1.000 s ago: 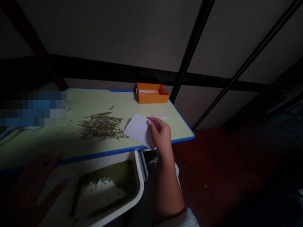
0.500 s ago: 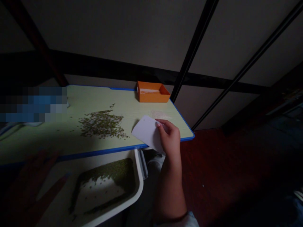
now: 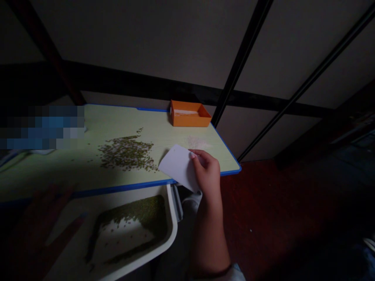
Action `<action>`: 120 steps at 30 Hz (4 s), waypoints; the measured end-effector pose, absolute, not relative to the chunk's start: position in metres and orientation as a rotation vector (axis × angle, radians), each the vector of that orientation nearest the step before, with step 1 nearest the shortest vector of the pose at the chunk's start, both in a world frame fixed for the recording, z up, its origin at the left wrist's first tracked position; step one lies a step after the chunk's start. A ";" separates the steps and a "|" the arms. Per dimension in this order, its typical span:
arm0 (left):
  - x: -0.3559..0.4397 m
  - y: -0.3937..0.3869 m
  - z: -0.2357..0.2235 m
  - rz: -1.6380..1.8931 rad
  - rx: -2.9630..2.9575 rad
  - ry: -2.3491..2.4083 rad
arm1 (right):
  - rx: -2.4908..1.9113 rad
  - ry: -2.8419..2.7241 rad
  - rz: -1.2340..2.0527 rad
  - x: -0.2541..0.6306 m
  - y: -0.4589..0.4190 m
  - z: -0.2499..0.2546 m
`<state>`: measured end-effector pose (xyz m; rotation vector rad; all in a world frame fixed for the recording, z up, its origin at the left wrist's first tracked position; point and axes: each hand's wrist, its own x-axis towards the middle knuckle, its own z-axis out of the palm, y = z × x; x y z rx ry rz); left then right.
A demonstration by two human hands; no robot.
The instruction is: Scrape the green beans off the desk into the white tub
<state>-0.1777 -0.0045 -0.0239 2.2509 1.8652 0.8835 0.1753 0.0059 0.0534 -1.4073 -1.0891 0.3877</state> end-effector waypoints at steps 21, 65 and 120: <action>-0.177 -0.002 -0.022 0.903 2.248 1.844 | -1.380 -1.117 0.517 0.170 0.009 0.049; -0.178 -0.003 -0.022 0.927 2.281 1.827 | -1.340 -1.120 0.434 0.156 0.005 0.056; -0.176 -0.006 -0.021 0.863 2.197 1.853 | -1.480 -1.219 0.087 0.158 -0.027 0.075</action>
